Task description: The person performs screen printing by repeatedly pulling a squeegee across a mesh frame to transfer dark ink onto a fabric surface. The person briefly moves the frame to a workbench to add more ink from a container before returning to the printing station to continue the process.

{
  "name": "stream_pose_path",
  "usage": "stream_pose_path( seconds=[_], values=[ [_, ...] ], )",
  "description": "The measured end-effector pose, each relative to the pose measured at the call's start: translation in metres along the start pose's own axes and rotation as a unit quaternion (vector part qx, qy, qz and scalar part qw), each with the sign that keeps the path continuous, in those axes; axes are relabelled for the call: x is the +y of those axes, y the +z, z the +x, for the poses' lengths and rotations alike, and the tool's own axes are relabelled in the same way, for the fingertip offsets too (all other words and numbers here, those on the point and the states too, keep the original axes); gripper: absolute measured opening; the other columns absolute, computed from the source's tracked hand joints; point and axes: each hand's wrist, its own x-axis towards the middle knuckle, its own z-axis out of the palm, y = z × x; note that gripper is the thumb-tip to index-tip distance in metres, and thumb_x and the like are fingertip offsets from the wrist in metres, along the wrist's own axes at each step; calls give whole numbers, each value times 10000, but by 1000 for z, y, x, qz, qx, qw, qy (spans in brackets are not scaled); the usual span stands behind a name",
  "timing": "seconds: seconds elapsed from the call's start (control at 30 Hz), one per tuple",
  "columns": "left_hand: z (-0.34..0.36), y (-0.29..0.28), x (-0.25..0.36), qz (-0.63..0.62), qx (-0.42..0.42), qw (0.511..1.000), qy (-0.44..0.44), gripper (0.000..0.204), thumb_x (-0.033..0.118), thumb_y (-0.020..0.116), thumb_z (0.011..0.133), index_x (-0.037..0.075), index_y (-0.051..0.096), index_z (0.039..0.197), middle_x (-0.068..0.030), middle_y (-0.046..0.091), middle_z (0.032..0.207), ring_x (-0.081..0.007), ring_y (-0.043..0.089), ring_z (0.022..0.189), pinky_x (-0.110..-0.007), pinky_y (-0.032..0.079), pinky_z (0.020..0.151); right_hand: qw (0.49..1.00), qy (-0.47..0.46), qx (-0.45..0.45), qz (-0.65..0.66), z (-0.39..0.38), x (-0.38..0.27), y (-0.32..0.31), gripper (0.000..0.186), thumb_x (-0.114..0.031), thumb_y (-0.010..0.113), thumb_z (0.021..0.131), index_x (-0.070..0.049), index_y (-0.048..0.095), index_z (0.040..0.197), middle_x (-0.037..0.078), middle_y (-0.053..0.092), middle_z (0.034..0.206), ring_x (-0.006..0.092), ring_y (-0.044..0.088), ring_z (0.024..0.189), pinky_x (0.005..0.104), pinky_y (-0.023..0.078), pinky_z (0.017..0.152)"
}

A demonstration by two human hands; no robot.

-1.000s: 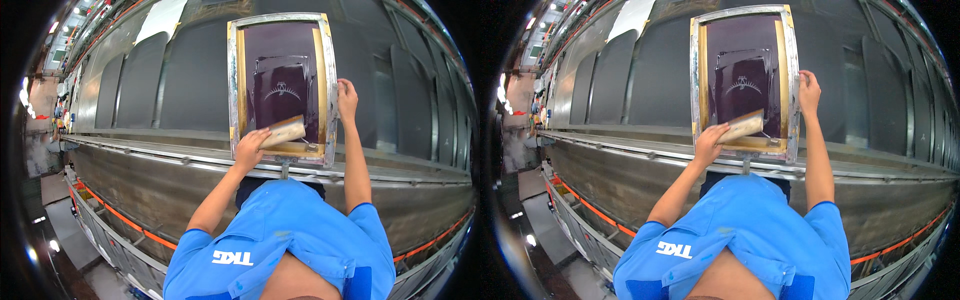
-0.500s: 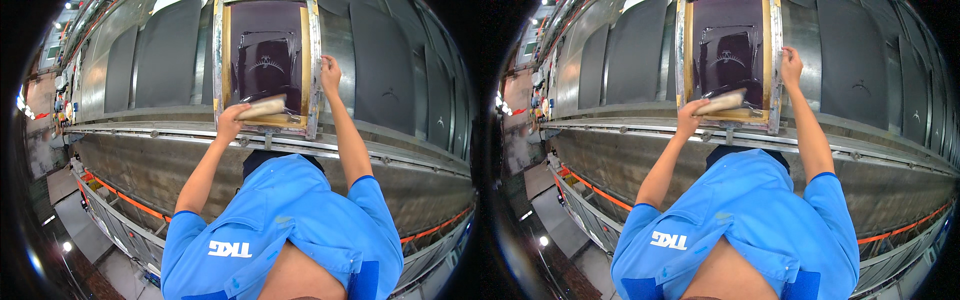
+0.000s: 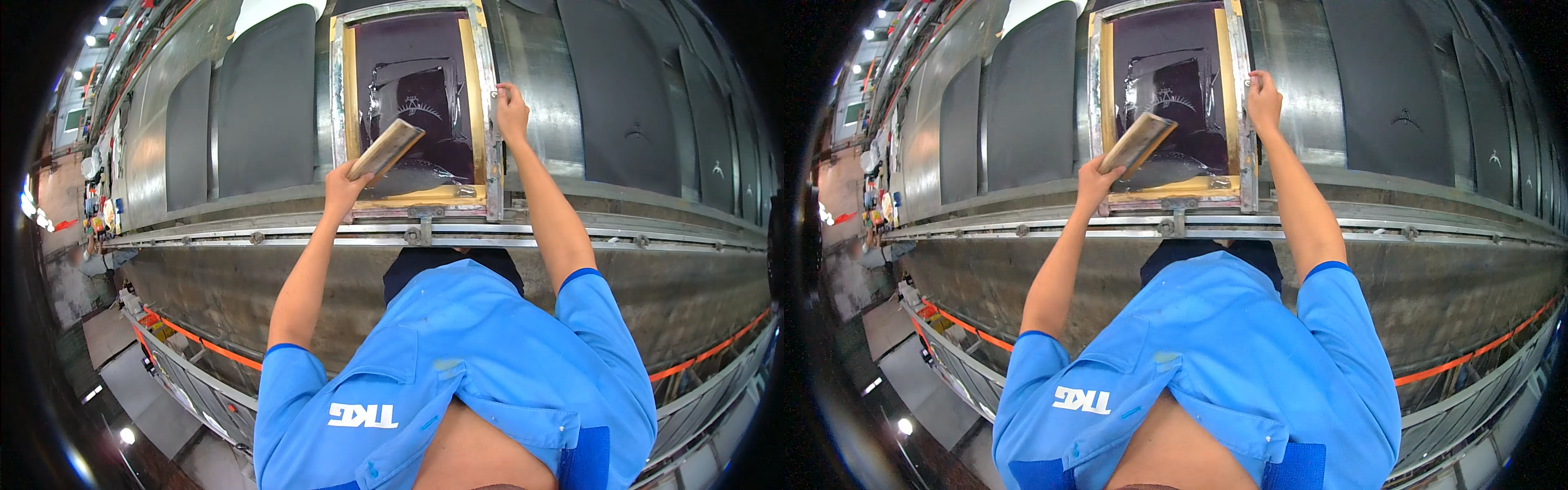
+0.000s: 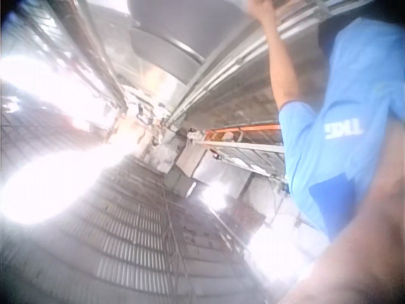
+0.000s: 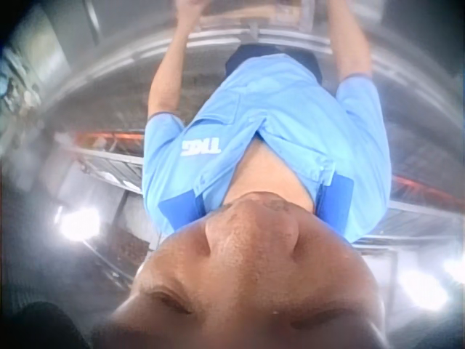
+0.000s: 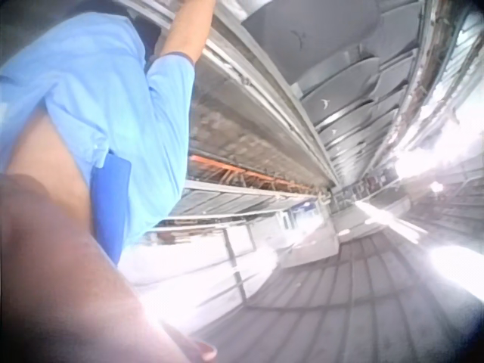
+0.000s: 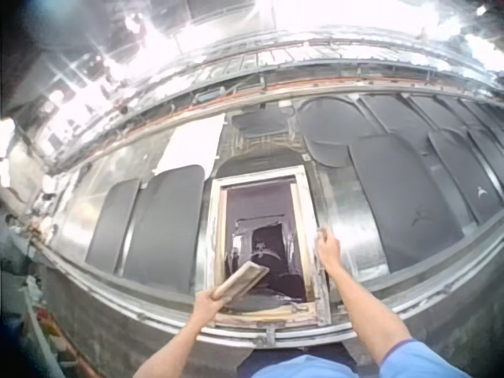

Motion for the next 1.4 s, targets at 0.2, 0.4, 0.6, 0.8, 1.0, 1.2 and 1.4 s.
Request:
stream_pose_path(
  seconds=[0.2,0.4,0.6,0.8,1.0,1.2,1.4],
  values=[
    [75,1,6,7,-355,935,-12,443,136,826,718,-14,723,1122,-120,751,927,-196,686,844,-342,536,780,998,30,-25,-55,0,-4,-1,227,-265,557,1006,-131,668,1152,165,660,765,335,650,723,442,485,693],
    [136,19,1,-81,-580,798,-143,498,70,861,710,1,703,1177,-75,733,1030,-155,677,926,-316,555,831,950,-86,-28,-300,-4,-19,-16,351,-372,598,985,-148,676,1243,164,675,1079,318,623,1032,445,477,909],
    [228,-26,42,-40,-403,914,41,405,101,840,690,6,738,1070,-49,727,905,-156,656,836,-313,520,793,922,-224,-260,-177,30,-139,8,513,-445,735,874,-135,682,1280,146,625,1304,305,570,1221,442,474,983],
    [280,-15,68,109,-148,967,178,376,90,765,732,124,765,1106,-166,742,996,-343,708,938,-395,552,850,871,-203,-350,-278,105,-139,53,419,-219,795,790,-74,717,1175,167,730,1040,348,684,996,409,530,896],
    [225,25,50,130,-11,957,259,349,16,699,741,158,776,1051,-86,742,1053,-301,682,1016,-417,534,925,924,-247,-227,-181,46,-72,55,377,-73,743,756,-68,721,1132,163,697,1125,354,642,1087,421,518,960],
    [99,34,20,92,-23,962,257,456,-121,639,670,116,768,1038,-68,741,1097,-275,678,1047,-380,538,950,935,-227,-233,-140,-88,-53,14,478,30,727,723,-52,685,1192,161,667,1222,344,615,1148,421,493,1020],
    [42,24,17,78,-68,965,241,517,-150,645,652,116,756,1081,-79,737,1122,-283,673,1078,-394,531,978,933,-189,-292,-91,-139,-51,-15,489,-102,810,755,-48,681,1224,153,663,1237,328,610,1183,407,478,1043]
  ],
)
